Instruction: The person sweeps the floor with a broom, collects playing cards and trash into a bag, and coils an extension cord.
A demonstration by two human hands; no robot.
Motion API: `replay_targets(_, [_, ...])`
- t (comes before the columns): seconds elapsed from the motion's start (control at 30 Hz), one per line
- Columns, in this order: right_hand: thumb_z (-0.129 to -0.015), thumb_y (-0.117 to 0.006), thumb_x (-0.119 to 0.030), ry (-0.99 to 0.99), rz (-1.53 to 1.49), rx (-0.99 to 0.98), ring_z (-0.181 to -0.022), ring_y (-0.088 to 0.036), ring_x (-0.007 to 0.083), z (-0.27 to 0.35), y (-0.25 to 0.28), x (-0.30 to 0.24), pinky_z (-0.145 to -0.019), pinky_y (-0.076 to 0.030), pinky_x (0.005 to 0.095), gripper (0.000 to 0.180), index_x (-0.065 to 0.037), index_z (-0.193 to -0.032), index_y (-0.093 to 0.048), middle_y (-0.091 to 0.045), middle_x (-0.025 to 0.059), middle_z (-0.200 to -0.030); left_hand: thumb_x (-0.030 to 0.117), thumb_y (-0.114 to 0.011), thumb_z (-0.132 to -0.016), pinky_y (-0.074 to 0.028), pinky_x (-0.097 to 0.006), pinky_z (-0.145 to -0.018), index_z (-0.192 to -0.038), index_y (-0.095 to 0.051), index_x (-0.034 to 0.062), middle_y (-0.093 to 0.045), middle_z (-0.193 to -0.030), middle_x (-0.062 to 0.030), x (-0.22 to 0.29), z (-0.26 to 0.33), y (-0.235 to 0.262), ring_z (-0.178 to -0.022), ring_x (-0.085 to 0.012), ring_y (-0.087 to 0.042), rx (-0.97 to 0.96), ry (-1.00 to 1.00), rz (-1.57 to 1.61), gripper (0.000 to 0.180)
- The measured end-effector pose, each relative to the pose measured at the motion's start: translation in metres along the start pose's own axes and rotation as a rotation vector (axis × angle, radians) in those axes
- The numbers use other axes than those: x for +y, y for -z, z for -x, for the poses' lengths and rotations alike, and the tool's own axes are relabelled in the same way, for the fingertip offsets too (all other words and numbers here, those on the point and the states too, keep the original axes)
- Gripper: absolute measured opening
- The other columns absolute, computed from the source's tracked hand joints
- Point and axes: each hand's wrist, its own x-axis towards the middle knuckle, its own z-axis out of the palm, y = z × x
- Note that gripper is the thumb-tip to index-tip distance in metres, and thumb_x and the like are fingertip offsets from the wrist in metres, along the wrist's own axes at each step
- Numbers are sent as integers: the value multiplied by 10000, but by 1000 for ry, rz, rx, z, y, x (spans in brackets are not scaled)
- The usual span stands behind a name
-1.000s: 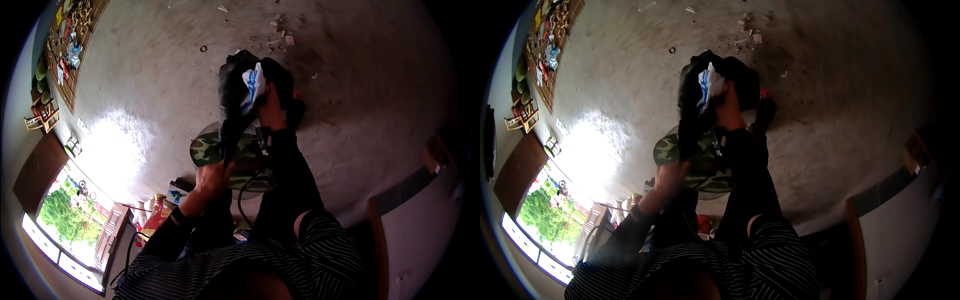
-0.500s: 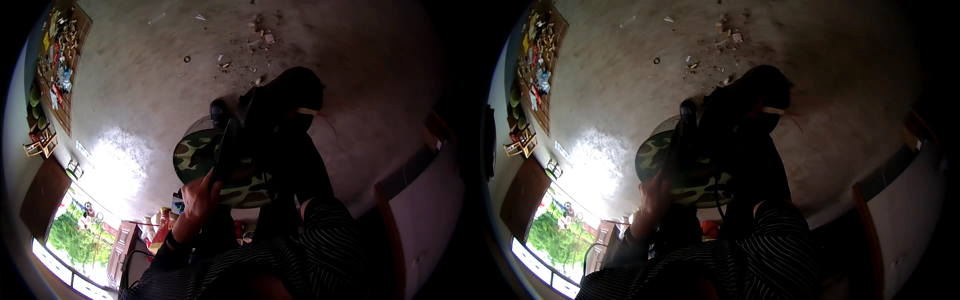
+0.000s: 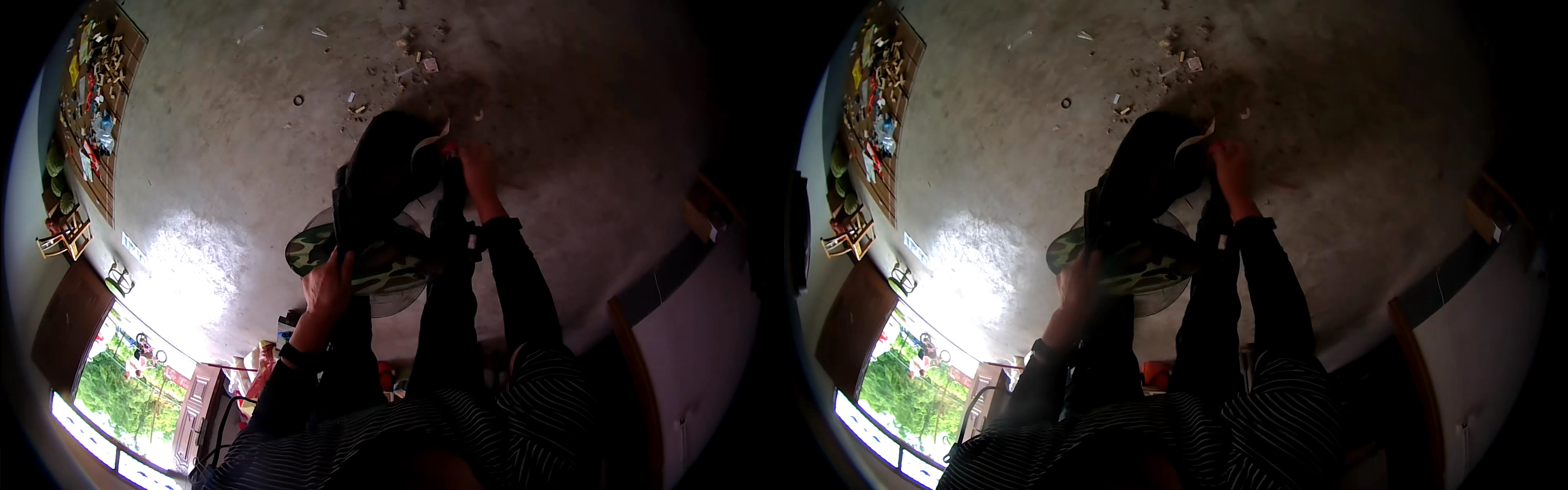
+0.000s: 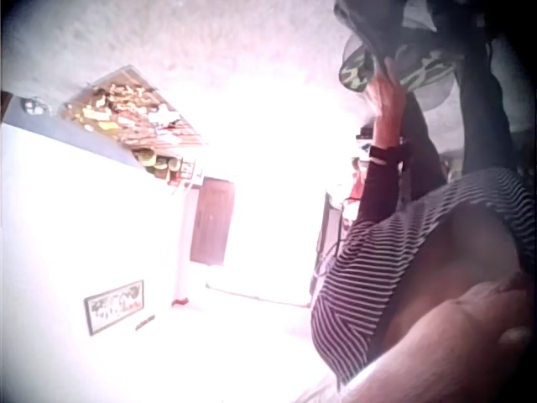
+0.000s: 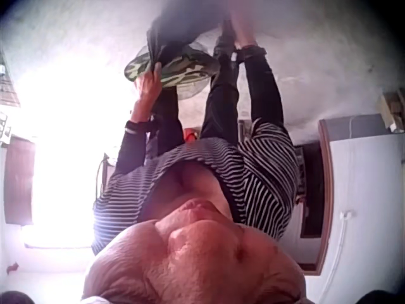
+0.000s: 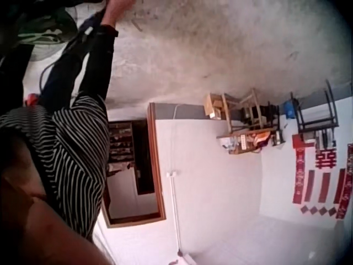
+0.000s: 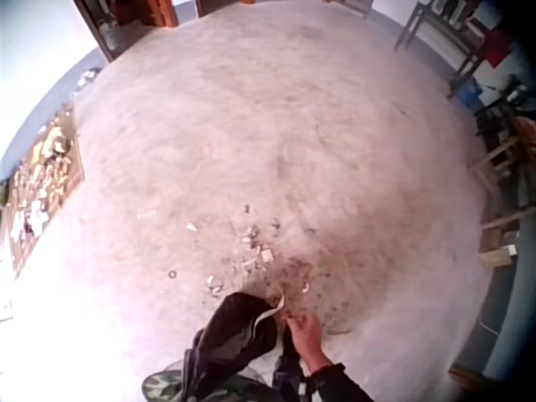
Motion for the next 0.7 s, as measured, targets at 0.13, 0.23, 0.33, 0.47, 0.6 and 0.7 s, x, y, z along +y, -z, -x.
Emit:
replay_targets(0.13, [-769,-599,-166,-53,281,-5,-972,-509,231,-29,14,58,-768,-445,352,338,-63,-1085,-538,-530,114,-1090,329,-451,-872,-445,-451,-563,-1131,-528,167,-576,-638,-185,-6,-4,-9,-620,-360,-583,-28,-4,-79,315])
replay_targets(0.23, [-783,-584,-220,-546,-291,-46,-1046,-467,197,-41,7,82,-808,-428,353,430,-82,-1177,-479,-432,79,-1219,313,-466,-863,-442,-449,-543,-1161,-512,189,-569,-616,-177,-16,-2,-11,-595,-351,-581,-30,5,-74,326])
replay_targets(0.33, [-760,-600,-194,-525,-421,-91,-1012,-494,193,-61,-11,89,-792,-436,347,526,-98,-1251,-436,-443,75,-1219,253,-496,-845,-430,-432,-492,-1193,-494,185,-552,-574,-164,-40,1,-21,-541,-339,-571,27,-22,-33,355])
replay_targets(0.47, [-741,-611,-33,167,321,-257,-869,-565,160,-80,-18,114,-735,-462,290,506,-75,-1225,-469,-576,80,-1020,183,-529,-813,-418,-401,-453,-1226,-476,139,-538,-552,-160,-58,5,-32,-498,-323,-561,39,-78,-43,419])
replay_targets(0.6, [-743,-598,-15,148,406,-199,-793,-559,142,-112,-31,137,-697,-453,279,440,-52,-1171,-503,-593,59,-892,108,-564,-776,-410,-364,-426,-1204,-496,77,-528,-542,-159,-56,1,-38,-458,-293,-552,38,-58,53,434])
replay_targets(0.7, [-785,-565,-50,169,55,-168,-716,-530,127,-125,-41,139,-641,-445,277,334,-35,-1117,-533,-573,63,-836,91,-555,-778,-412,-366,-428,-1197,-494,49,-529,-543,-163,-62,3,-40,-457,-300,-551,44,-135,40,426])
